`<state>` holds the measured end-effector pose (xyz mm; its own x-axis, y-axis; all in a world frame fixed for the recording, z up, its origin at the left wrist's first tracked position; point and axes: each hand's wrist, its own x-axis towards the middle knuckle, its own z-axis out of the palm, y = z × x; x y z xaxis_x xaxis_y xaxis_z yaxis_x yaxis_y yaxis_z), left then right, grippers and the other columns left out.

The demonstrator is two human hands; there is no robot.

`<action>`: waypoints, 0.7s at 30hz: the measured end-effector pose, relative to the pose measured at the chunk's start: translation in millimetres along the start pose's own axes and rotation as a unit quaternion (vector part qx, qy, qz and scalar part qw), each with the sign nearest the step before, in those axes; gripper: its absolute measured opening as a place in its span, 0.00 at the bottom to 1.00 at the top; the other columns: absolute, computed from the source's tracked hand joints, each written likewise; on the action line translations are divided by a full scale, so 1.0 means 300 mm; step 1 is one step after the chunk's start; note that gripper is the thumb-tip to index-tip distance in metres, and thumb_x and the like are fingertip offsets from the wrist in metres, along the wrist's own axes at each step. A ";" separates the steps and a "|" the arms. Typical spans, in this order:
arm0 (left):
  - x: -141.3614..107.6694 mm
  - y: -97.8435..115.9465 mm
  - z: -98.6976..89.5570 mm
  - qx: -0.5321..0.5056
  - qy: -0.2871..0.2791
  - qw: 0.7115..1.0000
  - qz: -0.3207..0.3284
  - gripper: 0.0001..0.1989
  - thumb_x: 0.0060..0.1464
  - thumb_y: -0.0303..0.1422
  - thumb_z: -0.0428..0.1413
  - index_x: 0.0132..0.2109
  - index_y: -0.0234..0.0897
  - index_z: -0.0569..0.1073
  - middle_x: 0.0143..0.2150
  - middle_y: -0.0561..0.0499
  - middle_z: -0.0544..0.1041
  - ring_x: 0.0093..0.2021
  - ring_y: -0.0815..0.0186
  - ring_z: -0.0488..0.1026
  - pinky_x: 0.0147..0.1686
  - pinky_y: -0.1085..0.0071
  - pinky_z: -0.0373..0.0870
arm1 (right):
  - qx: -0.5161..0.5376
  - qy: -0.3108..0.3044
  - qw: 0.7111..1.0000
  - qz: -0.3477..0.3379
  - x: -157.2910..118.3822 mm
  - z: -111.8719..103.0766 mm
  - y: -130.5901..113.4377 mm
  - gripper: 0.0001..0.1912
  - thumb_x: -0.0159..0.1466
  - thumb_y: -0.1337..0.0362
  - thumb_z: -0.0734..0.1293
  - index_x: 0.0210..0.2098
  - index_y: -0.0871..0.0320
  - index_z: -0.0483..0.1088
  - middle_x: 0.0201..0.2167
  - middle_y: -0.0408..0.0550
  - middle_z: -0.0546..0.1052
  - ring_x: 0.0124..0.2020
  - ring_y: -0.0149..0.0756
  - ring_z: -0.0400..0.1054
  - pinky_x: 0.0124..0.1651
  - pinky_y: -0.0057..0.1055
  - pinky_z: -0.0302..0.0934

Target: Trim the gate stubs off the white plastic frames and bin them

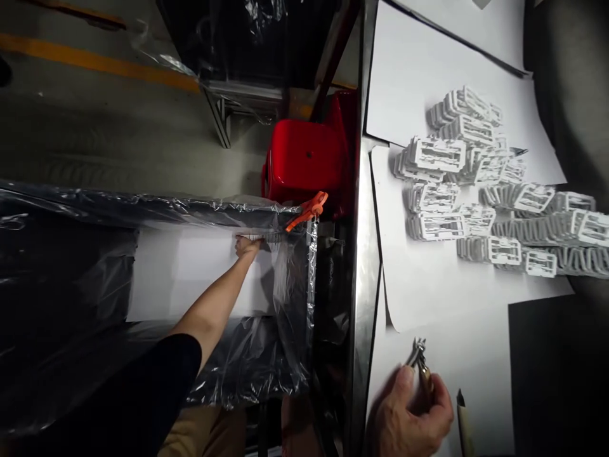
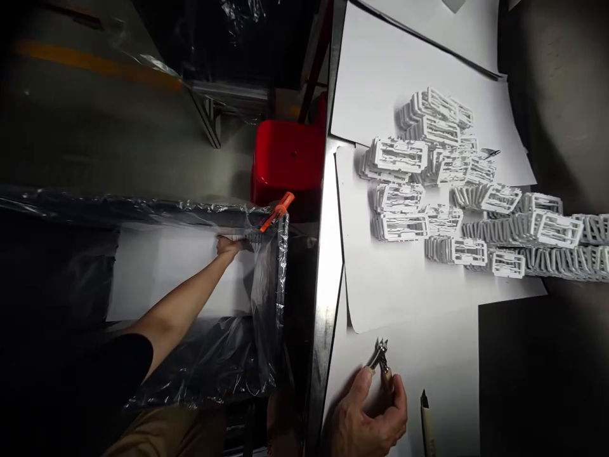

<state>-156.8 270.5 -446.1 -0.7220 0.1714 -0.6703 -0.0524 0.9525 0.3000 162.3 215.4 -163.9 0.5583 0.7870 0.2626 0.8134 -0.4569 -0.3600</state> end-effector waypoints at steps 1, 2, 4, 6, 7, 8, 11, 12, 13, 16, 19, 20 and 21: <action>0.011 0.016 0.035 0.003 0.011 1.000 -0.009 0.19 0.56 0.38 0.55 0.51 0.33 0.67 0.52 0.42 0.67 0.51 0.55 0.66 0.48 0.53 0.65 | -0.001 0.002 1.000 0.012 -0.003 -0.002 -0.012 0.28 0.55 0.50 0.67 0.53 0.53 0.67 0.50 0.57 0.71 0.53 0.54 0.64 0.56 0.48 0.58; 0.015 0.023 0.060 0.005 0.019 1.000 -0.013 0.18 0.56 0.38 0.55 0.50 0.33 0.67 0.53 0.42 0.67 0.51 0.55 0.66 0.48 0.53 0.65 | -0.002 0.003 1.000 0.018 -0.005 -0.003 -0.022 0.28 0.55 0.50 0.67 0.53 0.53 0.67 0.50 0.57 0.71 0.53 0.54 0.64 0.56 0.48 0.58; 0.008 0.015 0.086 0.001 0.026 1.000 -0.007 0.16 0.56 0.37 0.55 0.48 0.32 0.69 0.51 0.43 0.68 0.50 0.56 0.67 0.47 0.55 0.66 | -0.003 0.005 1.000 0.022 -0.008 -0.004 -0.035 0.27 0.55 0.50 0.67 0.52 0.53 0.68 0.50 0.56 0.71 0.52 0.54 0.64 0.56 0.48 0.59; -0.011 -0.005 0.092 -0.008 0.021 1.000 0.007 0.14 0.57 0.37 0.54 0.47 0.32 0.69 0.47 0.45 0.71 0.45 0.59 0.69 0.43 0.58 0.69 | 0.001 0.008 1.000 0.030 -0.009 -0.004 -0.041 0.27 0.55 0.50 0.67 0.52 0.52 0.68 0.50 0.55 0.72 0.51 0.54 0.65 0.55 0.48 0.60; -0.021 -0.013 0.094 -0.013 0.017 1.000 0.014 0.13 0.58 0.37 0.53 0.46 0.32 0.70 0.44 0.46 0.71 0.43 0.60 0.71 0.41 0.60 0.70 | 0.003 0.010 0.999 0.034 -0.010 -0.003 -0.042 0.27 0.55 0.50 0.67 0.51 0.52 0.68 0.50 0.55 0.72 0.51 0.54 0.65 0.54 0.48 0.61; -0.030 -0.017 0.095 -0.016 0.012 1.000 0.020 0.13 0.58 0.37 0.53 0.45 0.32 0.70 0.43 0.47 0.72 0.41 0.61 0.71 0.40 0.61 0.71 | 0.005 0.010 0.999 0.037 -0.010 -0.002 -0.042 0.27 0.55 0.50 0.67 0.51 0.53 0.68 0.50 0.56 0.72 0.51 0.54 0.65 0.54 0.48 0.61; -0.050 0.002 0.111 -0.009 0.018 1.000 0.023 0.13 0.57 0.37 0.54 0.45 0.32 0.70 0.44 0.46 0.72 0.42 0.60 0.71 0.41 0.60 0.70 | 0.007 0.013 1.000 0.027 -0.009 0.002 -0.037 0.27 0.55 0.51 0.67 0.51 0.56 0.68 0.49 0.57 0.72 0.52 0.54 0.64 0.55 0.47 0.60; -0.054 0.017 0.120 -0.003 0.023 1.000 0.020 0.14 0.57 0.37 0.54 0.45 0.32 0.70 0.45 0.45 0.71 0.44 0.60 0.70 0.42 0.59 0.69 | 0.009 0.014 1.000 0.021 -0.008 0.004 -0.033 0.27 0.55 0.52 0.67 0.51 0.57 0.68 0.50 0.57 0.72 0.52 0.54 0.64 0.55 0.46 0.59; -0.058 0.033 0.129 0.002 0.029 0.999 0.015 0.14 0.56 0.37 0.55 0.46 0.32 0.70 0.47 0.44 0.71 0.45 0.59 0.69 0.44 0.58 0.68 | 0.010 0.017 1.000 0.017 -0.007 0.006 -0.029 0.27 0.56 0.52 0.67 0.51 0.58 0.68 0.50 0.57 0.71 0.52 0.53 0.64 0.55 0.46 0.59; -0.072 0.066 0.150 0.013 0.035 0.999 0.011 0.16 0.56 0.38 0.55 0.48 0.32 0.69 0.49 0.44 0.70 0.47 0.58 0.68 0.45 0.56 0.68 | 0.014 0.019 1.000 0.007 -0.004 0.012 -0.012 0.27 0.56 0.52 0.68 0.51 0.59 0.68 0.50 0.57 0.71 0.53 0.53 0.64 0.56 0.46 0.57; -0.093 0.047 0.136 0.023 0.034 0.999 0.004 0.16 0.57 0.37 0.54 0.49 0.32 0.68 0.49 0.43 0.69 0.46 0.58 0.69 0.44 0.57 0.69 | 0.026 0.018 0.999 -0.012 -0.002 0.014 0.007 0.27 0.56 0.52 0.67 0.51 0.60 0.67 0.50 0.58 0.71 0.52 0.51 0.64 0.56 0.46 0.58; -0.101 0.031 0.121 0.026 0.031 0.999 0.000 0.15 0.58 0.37 0.54 0.49 0.32 0.68 0.48 0.44 0.70 0.46 0.59 0.69 0.44 0.57 0.69 | 0.033 0.017 0.999 -0.021 -0.002 0.013 0.014 0.28 0.56 0.52 0.67 0.52 0.60 0.67 0.50 0.58 0.71 0.51 0.50 0.65 0.55 0.45 0.58; -0.110 0.013 0.102 0.028 0.027 0.999 -0.002 0.15 0.58 0.36 0.54 0.49 0.33 0.68 0.48 0.44 0.70 0.45 0.59 0.70 0.43 0.58 0.69 | 0.041 0.016 0.999 -0.031 -0.001 0.012 0.020 0.28 0.56 0.52 0.67 0.52 0.61 0.66 0.50 0.59 0.70 0.51 0.50 0.65 0.55 0.45 0.59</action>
<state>-112.0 276.2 -443.6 -0.7588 0.1545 -0.6328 -0.0175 0.9663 0.2570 166.3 213.8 -169.3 0.5137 0.7984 0.3143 0.8311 -0.3719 -0.4136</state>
